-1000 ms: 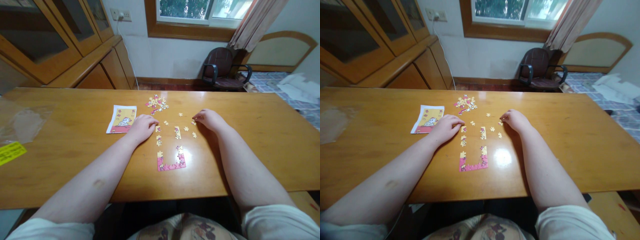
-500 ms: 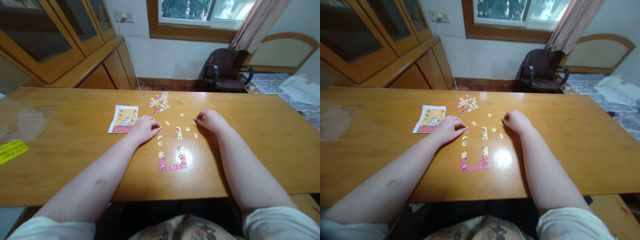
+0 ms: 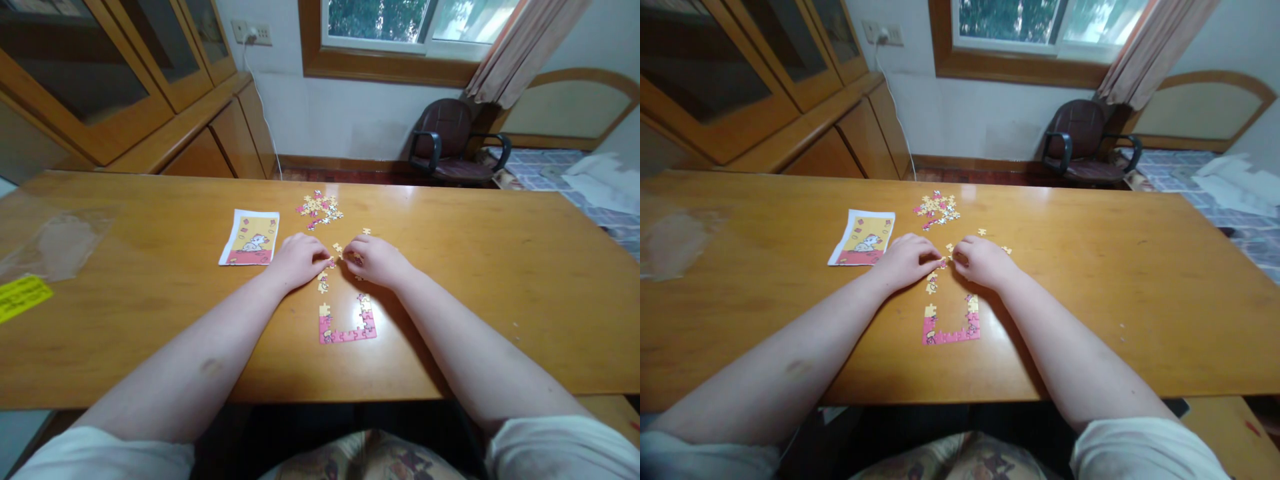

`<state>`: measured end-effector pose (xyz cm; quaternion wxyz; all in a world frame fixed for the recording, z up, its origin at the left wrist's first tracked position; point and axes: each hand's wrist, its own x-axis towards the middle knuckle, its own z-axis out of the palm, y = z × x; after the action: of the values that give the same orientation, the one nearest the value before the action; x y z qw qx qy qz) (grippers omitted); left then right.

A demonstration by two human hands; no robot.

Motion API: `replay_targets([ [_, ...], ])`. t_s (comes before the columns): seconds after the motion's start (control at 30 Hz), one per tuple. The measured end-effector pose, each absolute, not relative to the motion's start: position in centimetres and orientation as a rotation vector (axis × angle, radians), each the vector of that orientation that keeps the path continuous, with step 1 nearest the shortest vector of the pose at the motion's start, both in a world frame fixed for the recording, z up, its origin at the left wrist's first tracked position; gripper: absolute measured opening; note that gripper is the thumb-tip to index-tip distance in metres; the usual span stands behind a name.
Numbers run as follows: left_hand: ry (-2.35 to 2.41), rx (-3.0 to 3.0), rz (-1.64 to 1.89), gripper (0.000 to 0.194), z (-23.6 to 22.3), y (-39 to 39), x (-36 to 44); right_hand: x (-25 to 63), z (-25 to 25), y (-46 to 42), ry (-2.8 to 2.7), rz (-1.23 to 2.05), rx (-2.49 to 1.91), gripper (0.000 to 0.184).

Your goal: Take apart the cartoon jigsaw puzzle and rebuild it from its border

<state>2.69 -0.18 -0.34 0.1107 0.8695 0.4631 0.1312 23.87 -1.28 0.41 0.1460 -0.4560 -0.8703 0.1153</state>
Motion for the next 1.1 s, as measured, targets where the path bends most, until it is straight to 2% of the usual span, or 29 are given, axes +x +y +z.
replay_targets([
  [0.33,1.334,2.591,0.405,0.024,-0.8,0.1,2.6,22.7,0.0,-1.5,-2.623,0.184,-1.386,0.027],
  [0.97,1.339,2.570,0.401,0.024,-0.6,0.0,2.6,22.6,-0.2,-1.6,-2.650,0.095,-1.380,0.030],
  [1.1,1.368,2.547,0.383,0.023,-0.3,0.0,2.4,24.1,0.6,-1.0,-2.512,0.053,-1.504,0.034],
])
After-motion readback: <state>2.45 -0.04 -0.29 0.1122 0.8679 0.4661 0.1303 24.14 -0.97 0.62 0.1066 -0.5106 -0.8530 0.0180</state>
